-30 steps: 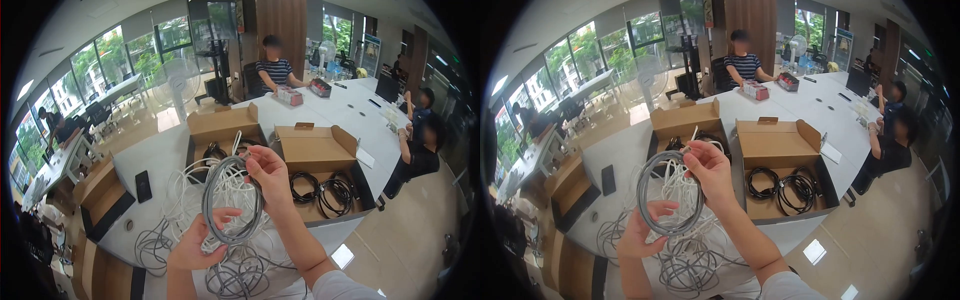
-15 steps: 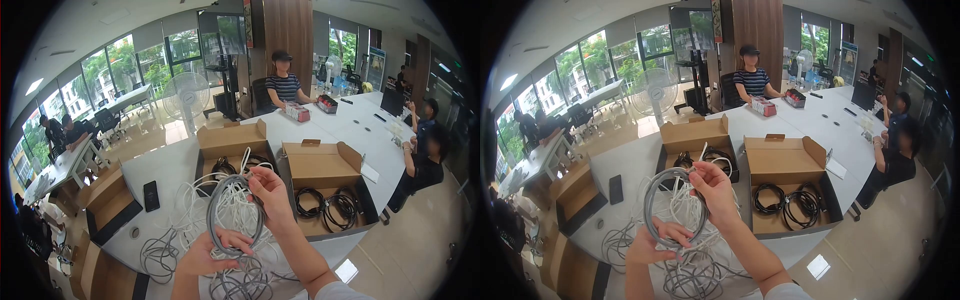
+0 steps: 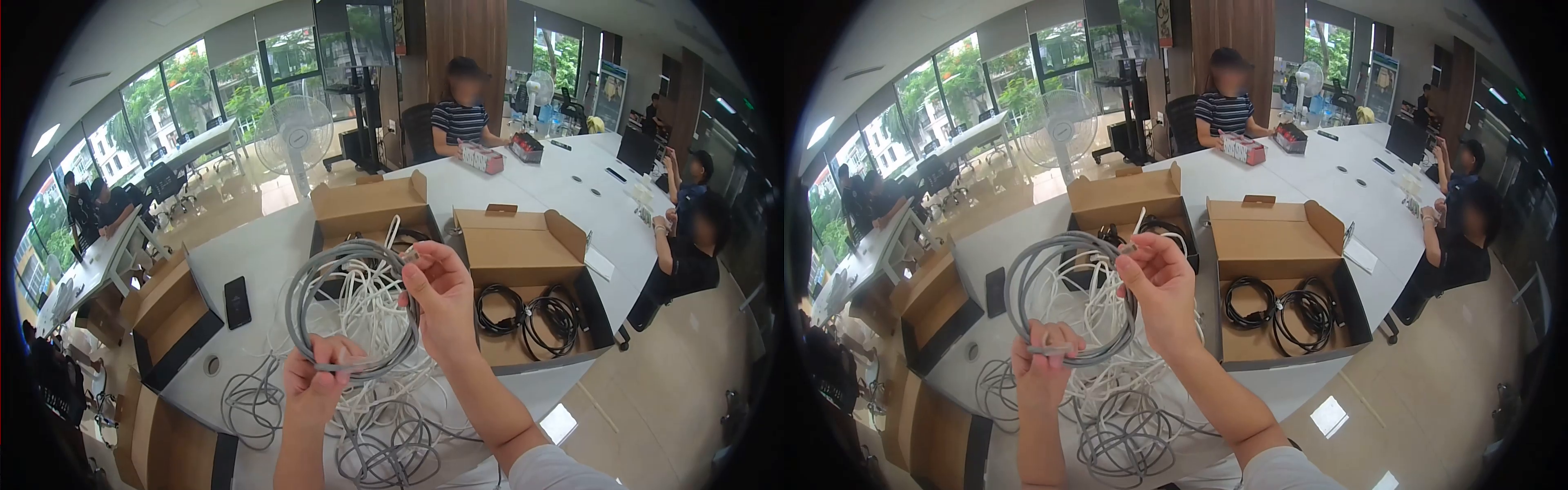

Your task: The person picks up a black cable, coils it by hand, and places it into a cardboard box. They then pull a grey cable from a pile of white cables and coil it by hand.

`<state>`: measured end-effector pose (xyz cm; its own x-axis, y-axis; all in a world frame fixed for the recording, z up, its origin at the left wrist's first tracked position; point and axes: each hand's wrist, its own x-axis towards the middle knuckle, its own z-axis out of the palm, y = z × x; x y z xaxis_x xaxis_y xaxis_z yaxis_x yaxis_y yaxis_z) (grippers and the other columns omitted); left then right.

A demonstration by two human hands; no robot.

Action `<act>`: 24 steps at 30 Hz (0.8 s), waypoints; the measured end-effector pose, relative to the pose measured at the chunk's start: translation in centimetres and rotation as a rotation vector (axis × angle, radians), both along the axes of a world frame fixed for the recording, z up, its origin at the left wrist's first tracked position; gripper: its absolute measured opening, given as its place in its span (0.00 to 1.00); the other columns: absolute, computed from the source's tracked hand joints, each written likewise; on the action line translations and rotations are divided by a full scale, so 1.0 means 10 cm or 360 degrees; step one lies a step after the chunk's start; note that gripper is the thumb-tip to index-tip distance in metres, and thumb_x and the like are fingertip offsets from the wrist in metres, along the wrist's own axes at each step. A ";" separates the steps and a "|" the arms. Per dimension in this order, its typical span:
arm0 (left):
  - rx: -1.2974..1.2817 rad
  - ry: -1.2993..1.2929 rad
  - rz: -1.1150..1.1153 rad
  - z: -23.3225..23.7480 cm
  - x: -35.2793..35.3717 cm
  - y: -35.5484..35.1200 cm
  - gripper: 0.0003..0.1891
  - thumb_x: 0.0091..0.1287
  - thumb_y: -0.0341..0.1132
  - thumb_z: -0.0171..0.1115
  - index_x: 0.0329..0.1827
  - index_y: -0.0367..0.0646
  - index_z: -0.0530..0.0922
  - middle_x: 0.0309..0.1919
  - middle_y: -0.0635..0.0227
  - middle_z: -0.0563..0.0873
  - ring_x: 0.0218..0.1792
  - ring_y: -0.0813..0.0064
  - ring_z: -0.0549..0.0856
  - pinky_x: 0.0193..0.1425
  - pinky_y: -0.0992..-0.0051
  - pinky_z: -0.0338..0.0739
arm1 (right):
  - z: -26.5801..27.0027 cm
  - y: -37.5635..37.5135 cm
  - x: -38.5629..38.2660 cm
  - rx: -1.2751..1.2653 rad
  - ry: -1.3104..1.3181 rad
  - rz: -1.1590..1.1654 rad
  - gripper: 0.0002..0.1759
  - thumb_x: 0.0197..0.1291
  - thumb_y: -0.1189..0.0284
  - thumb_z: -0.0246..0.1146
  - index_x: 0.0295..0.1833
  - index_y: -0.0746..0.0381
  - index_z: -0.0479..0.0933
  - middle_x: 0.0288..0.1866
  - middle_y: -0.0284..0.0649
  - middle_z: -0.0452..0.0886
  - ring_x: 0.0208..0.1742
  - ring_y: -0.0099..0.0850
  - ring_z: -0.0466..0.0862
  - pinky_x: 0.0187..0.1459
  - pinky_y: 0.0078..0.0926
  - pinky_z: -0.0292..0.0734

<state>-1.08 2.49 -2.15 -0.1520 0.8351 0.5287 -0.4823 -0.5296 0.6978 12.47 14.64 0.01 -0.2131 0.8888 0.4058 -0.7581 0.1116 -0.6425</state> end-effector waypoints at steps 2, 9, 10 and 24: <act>-0.0061 -0.0261 -0.0011 0.06 0.06 0.00 0.15 0.64 0.39 0.67 0.38 0.46 0.68 0.23 0.71 0.76 0.36 0.69 0.78 0.54 0.59 0.72 | 0.01 -0.01 0.00 0.0037 -0.0007 -0.0044 0.16 0.58 0.78 0.66 0.52 0.62 0.73 0.39 0.33 0.79 0.37 0.19 0.78 0.30 0.19 0.78; -0.0192 -0.0672 -0.0021 -0.04 0.01 0.11 0.05 0.74 0.35 0.48 0.44 0.44 0.68 0.19 0.79 0.61 0.16 0.86 0.61 0.49 0.72 0.76 | 0.12 -0.26 0.01 0.0268 -0.0133 -0.0208 0.18 0.54 0.84 0.68 0.50 0.62 0.74 0.45 0.33 0.75 0.40 0.17 0.75 0.32 0.15 0.77; -0.0257 -0.0674 0.0014 -0.03 0.00 0.13 0.05 0.74 0.35 0.47 0.44 0.44 0.68 0.19 0.79 0.60 0.16 0.86 0.60 0.45 0.73 0.73 | 0.10 -0.28 0.00 0.0312 -0.0156 -0.0231 0.19 0.53 0.84 0.68 0.50 0.62 0.74 0.45 0.33 0.75 0.40 0.17 0.74 0.33 0.14 0.77; -0.0353 -0.0946 -0.0637 0.01 -0.09 0.11 0.13 0.67 0.46 0.46 0.37 0.45 0.66 0.22 0.73 0.61 0.23 0.77 0.63 0.42 0.68 0.63 | 0.12 -0.18 0.05 0.0188 -0.0114 -0.0051 0.18 0.56 0.82 0.67 0.51 0.63 0.72 0.40 0.32 0.73 0.37 0.16 0.74 0.29 0.14 0.78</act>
